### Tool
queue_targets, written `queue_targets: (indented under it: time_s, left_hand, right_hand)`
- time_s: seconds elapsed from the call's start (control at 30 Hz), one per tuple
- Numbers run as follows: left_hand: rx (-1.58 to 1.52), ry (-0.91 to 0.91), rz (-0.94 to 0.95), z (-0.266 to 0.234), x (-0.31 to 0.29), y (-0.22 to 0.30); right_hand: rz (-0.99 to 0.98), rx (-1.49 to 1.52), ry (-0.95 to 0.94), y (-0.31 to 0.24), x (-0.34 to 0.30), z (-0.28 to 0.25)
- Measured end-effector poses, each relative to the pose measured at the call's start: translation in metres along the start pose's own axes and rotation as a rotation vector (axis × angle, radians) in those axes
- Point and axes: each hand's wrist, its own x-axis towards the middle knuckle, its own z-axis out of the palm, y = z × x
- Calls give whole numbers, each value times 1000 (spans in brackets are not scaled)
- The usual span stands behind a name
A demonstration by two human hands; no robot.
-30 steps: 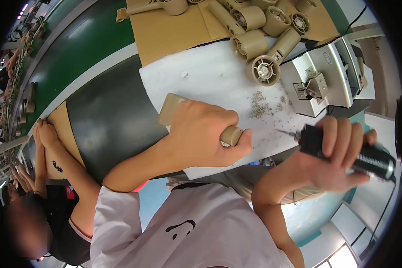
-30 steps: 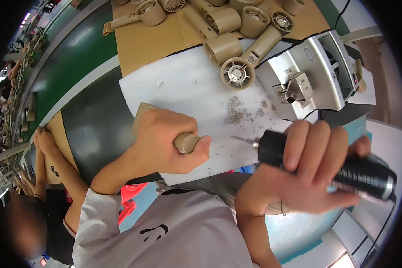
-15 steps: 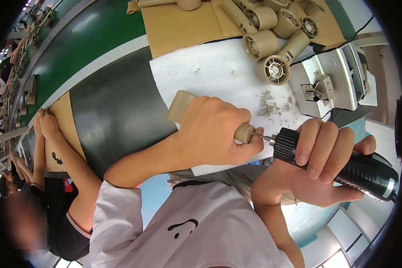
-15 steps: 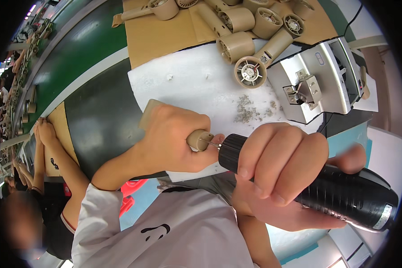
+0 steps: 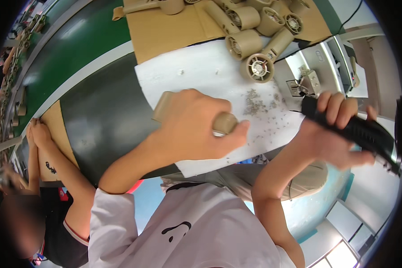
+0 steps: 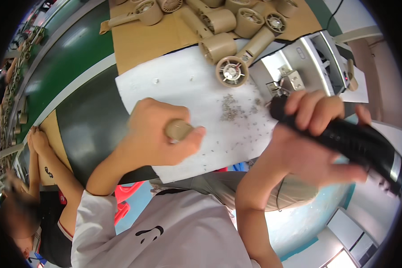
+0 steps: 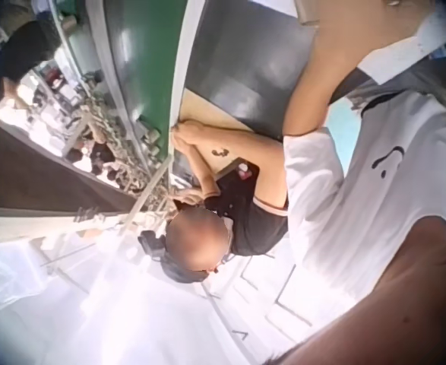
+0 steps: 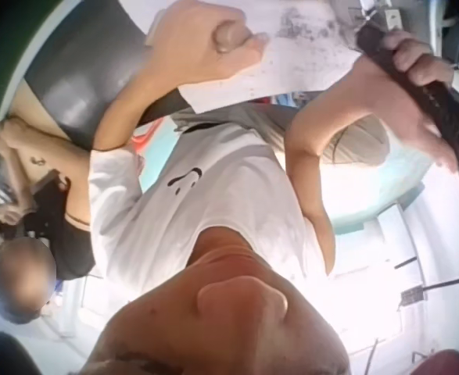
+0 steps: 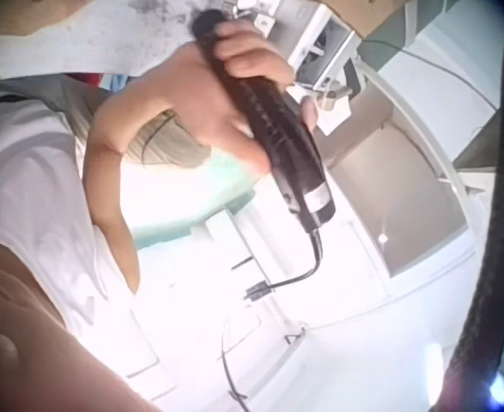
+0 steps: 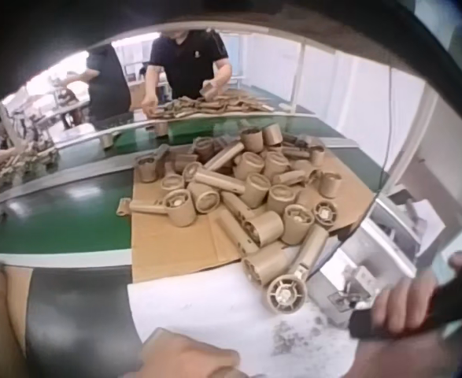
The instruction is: Assembling the outer housings of handheld mini fans using an electric screwdriver on a factory production line.
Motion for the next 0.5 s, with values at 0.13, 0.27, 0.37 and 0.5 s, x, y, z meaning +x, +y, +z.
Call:
queue_targets:
  time_s: [0.13, 0.27, 0.37, 0.5]
  left_hand:
    - [-270, -57, -52, 1, 4, -11]
    - [-237, -12, -7, 3, 2, -13]
    - [-277, -6, -13, -2, 3, -17]
    - [-304, -13, -12, -4, 7, -15]
  right_hand:
    - [-49, -551, 261, 16, 37, -26]
    - [-40, -613, 240, 35, 38, -27]
    - [-62, -623, 250, 33, 36, -33]
    - [-126, -639, 270, 24, 36, -35]
